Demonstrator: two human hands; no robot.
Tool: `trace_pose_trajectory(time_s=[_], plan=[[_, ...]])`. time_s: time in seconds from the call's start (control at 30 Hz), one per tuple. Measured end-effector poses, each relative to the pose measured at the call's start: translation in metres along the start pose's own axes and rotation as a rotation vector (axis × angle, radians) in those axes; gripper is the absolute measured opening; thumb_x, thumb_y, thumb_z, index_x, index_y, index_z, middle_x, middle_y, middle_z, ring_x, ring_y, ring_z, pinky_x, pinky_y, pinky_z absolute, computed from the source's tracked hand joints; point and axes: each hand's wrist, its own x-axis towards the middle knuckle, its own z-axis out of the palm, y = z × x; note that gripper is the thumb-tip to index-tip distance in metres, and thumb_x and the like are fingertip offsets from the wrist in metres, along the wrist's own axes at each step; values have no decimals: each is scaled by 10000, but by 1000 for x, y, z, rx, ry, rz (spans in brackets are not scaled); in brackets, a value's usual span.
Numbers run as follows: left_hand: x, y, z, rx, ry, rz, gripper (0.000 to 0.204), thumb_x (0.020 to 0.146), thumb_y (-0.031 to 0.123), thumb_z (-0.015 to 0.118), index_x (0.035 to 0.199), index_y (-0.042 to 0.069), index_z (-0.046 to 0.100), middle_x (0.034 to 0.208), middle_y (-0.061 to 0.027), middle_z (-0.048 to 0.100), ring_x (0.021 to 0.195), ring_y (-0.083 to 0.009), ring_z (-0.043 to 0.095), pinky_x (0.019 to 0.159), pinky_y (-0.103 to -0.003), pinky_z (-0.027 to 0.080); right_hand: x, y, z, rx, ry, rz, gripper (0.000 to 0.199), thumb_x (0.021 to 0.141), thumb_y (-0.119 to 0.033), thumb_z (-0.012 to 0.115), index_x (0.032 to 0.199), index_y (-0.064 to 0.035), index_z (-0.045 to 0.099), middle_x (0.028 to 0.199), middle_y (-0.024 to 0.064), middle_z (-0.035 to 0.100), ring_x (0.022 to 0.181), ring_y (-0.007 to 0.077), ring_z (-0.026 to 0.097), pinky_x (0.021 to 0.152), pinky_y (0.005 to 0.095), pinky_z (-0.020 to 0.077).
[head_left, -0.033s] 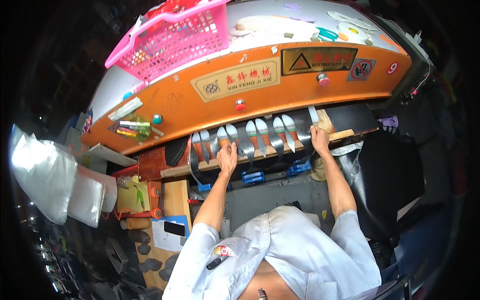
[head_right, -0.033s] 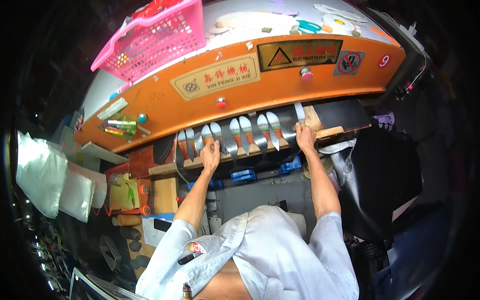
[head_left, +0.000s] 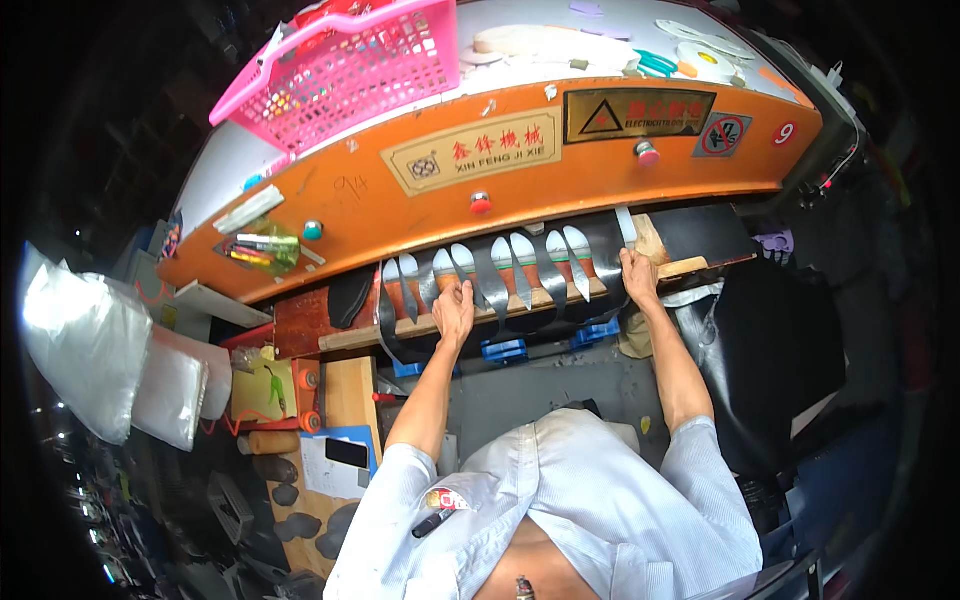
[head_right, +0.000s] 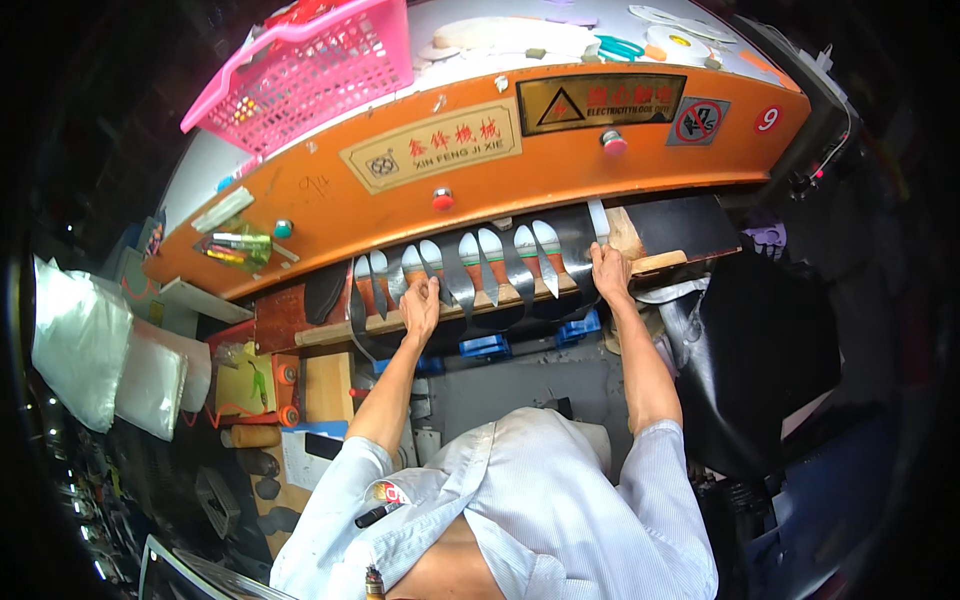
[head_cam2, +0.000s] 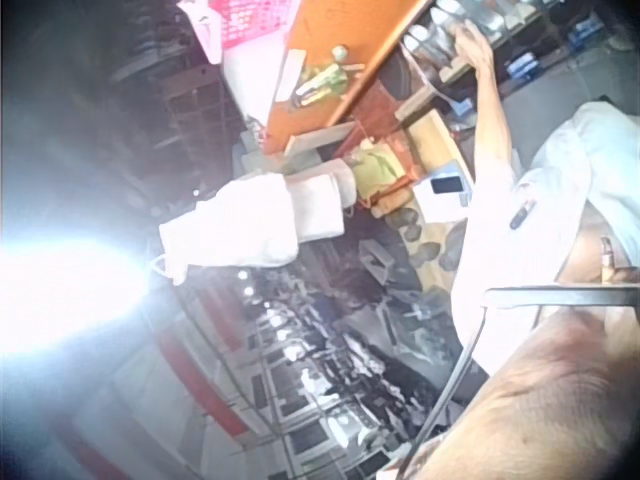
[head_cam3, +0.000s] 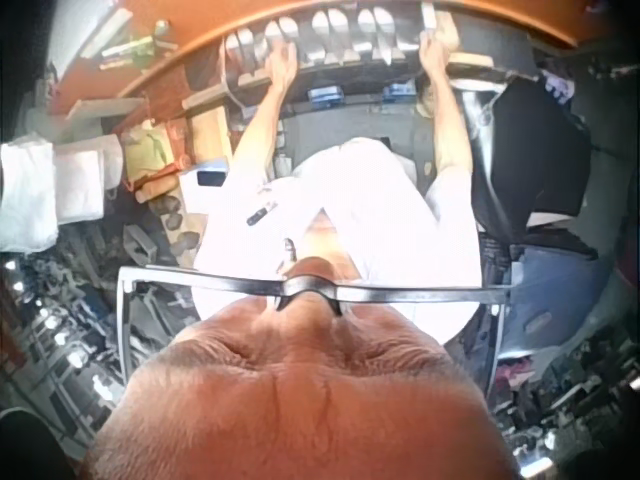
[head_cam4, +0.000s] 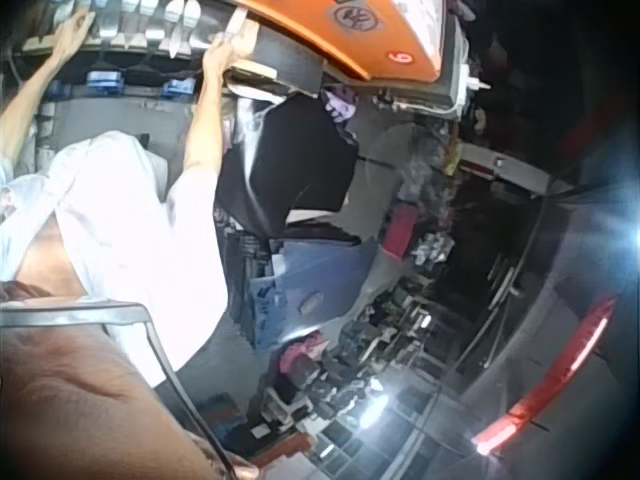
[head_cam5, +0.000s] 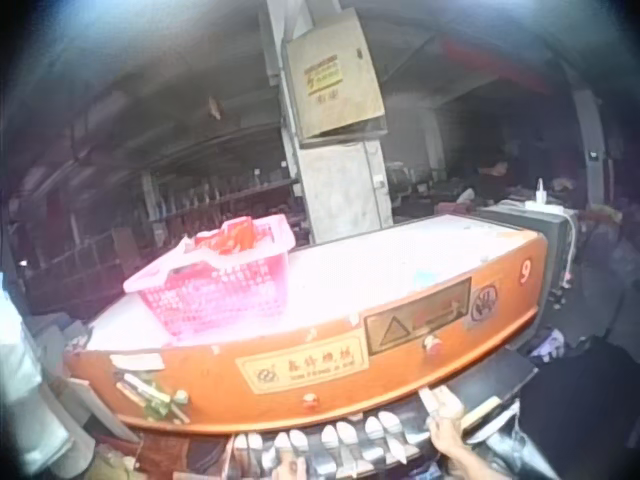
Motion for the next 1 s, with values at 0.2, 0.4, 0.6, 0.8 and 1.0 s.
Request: trace_pose_trajectory(time_s=[0.2, 0.4, 0.6, 0.8, 1.0], plan=[[-66, -19, -12, -139, -46, -4, 315, 1031, 305, 633, 1093, 0, 680, 807, -174, 700, 759, -360, 695, 729, -462, 532, -70, 15, -31, 57, -78, 25, 488, 1037, -330, 637, 710, 21, 545, 618, 210, 545, 568, 334, 569, 620, 486, 431], [-113, 6, -42, -61, 57, 174, 405, 958, 161, 668, 1339, 23, 649, 1295, -199, 632, 1186, -360, 623, 984, -436, 498, -105, -60, -44, -82, 96, 35, 482, 881, -289, 797, 1184, 67, 678, 1269, 250, 658, 1267, 415, 583, 1055, 478, 463], [-63, 58, -3, -6, -283, 406, 632, 1078, 352, 511, 1574, -25, 405, 1614, -277, 420, 1528, -444, 348, 1251, -511, 269, -107, -175, 40, -207, -284, -186, 1005, 660, -494, 918, 1468, -25, 549, 1615, 272, 313, 1438, 562, 328, 1184, 635, 327], [-101, 52, 17, -64, -447, 330, 855, 1074, 600, 384, 1605, -68, 323, 1651, -270, 374, 1582, -422, 264, 1292, -530, 176, -127, -157, 0, 75, -393, -88, 902, 633, -344, 938, 1402, -7, 607, 1543, 236, 408, 1374, 480, 411, 1152, 562, 392], [-120, 46, 8, 29, -490, 285, 851, 1053, 569, 457, 1618, -52, 315, 1655, -239, 388, 1583, -407, 275, 1292, -524, 187, -106, -121, -84, 374, -497, 52, 854, 613, -179, 898, 1396, 2, 610, 1537, 193, 459, 1416, 368, 482, 1157, 471, 430]])
